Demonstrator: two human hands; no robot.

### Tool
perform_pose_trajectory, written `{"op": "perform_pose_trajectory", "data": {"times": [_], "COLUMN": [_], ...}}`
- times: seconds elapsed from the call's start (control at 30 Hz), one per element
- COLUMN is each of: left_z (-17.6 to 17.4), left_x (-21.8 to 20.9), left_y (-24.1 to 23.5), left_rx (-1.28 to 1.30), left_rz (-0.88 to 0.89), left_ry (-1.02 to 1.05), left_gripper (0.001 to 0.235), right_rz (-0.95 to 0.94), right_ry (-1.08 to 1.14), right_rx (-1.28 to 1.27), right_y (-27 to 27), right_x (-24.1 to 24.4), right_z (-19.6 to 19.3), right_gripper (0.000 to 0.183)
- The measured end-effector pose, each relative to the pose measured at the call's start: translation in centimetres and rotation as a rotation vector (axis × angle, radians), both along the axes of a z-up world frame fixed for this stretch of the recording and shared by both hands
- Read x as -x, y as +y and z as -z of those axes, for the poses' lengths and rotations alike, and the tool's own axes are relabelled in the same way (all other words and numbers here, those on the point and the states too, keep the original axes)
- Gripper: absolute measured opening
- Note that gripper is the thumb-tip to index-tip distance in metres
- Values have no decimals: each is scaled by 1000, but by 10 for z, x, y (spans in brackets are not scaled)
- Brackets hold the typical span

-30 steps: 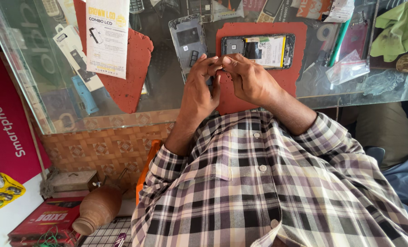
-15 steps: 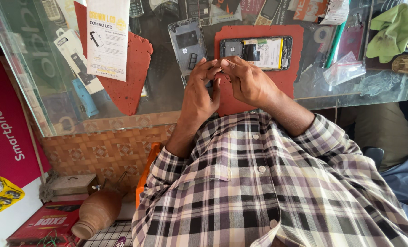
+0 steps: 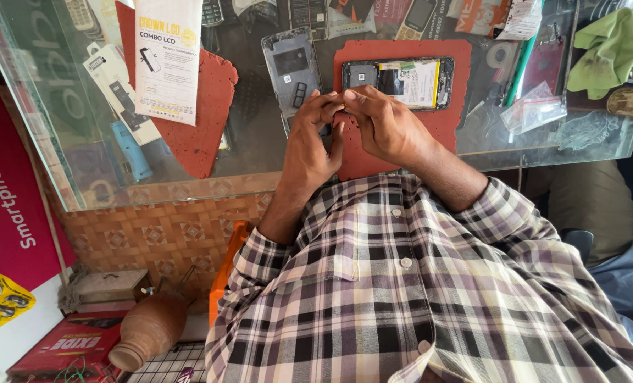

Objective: The person disassembles a smartphone using a screwdriver, removes internal components like the battery and circuit boards, and subsequently begins the reassembly process.

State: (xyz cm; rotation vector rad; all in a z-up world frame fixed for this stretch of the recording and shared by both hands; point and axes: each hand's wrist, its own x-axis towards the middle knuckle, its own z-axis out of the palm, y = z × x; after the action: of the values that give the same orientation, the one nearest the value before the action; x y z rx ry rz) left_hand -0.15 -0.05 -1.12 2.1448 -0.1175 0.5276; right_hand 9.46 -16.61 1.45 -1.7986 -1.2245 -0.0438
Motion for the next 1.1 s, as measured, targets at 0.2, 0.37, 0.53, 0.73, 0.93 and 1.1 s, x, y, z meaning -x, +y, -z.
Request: {"op": "perform_pose_trajectory", "data": {"times": [0.2,0.37,0.53,0.73,0.93,1.1], "left_z": [0,0,7,10,15,9], "left_x": [-6,-10,-11,-10,-11,-11], "left_y": [0,-1,0,-1,1,0], "left_rx": [-59,-74,-34,-43,-77,-78], "left_rz": [-17,-41,-58,-58,-54,-59], "left_ry": [-12,27,30,72,9,85], "left_gripper": [52,62,61,57,53,52], "right_rz": [42,64,87,126,107,144], "right_ry": [-11,40,26,37,55,99], "right_rx": [51,57,0,68,-24,-7], "right_y": [1,0,2,1,3,1], "right_x": [1,1,2,2,2,2], "right_z": [-9,-8,-8,-9,-8,-2], "right_gripper": [61,51,40,45,48,52]}}
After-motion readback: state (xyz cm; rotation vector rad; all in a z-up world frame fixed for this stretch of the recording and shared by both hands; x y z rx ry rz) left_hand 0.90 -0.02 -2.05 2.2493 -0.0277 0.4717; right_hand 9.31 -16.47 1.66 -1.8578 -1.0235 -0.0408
